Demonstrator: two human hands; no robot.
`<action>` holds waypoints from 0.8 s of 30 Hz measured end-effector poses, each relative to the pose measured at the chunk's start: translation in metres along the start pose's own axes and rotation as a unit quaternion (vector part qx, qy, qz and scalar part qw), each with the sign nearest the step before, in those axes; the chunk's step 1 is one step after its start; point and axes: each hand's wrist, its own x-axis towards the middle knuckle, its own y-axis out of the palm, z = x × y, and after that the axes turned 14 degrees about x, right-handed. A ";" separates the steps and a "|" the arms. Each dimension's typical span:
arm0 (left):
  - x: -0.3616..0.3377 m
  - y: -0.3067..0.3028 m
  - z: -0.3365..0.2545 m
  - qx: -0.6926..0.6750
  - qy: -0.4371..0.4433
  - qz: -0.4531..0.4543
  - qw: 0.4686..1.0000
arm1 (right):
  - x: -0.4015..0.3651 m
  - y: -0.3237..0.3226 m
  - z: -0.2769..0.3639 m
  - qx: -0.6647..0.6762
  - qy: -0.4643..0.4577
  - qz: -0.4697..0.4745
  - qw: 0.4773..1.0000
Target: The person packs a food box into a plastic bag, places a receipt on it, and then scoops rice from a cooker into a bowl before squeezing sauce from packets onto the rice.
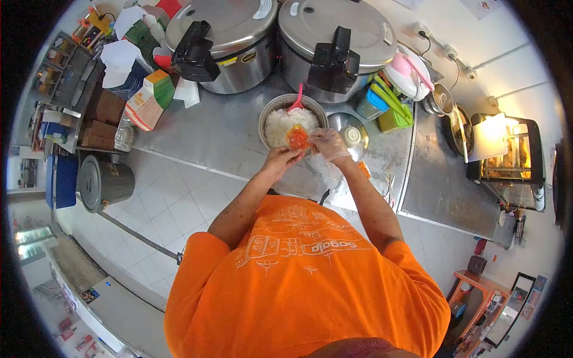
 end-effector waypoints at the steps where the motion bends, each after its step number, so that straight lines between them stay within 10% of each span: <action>1: 0.003 -0.004 -0.002 0.011 -0.015 0.013 1.000 | 0.004 0.000 0.004 -0.007 0.005 -0.004 1.000; 18: 0.054 0.006 0.018 -0.049 -0.022 -0.112 0.992 | 0.026 0.032 -0.053 0.257 0.023 -0.245 0.934; 24: 0.064 0.007 0.026 0.020 0.013 -0.061 0.998 | 0.028 0.045 -0.053 0.346 0.148 -0.099 0.921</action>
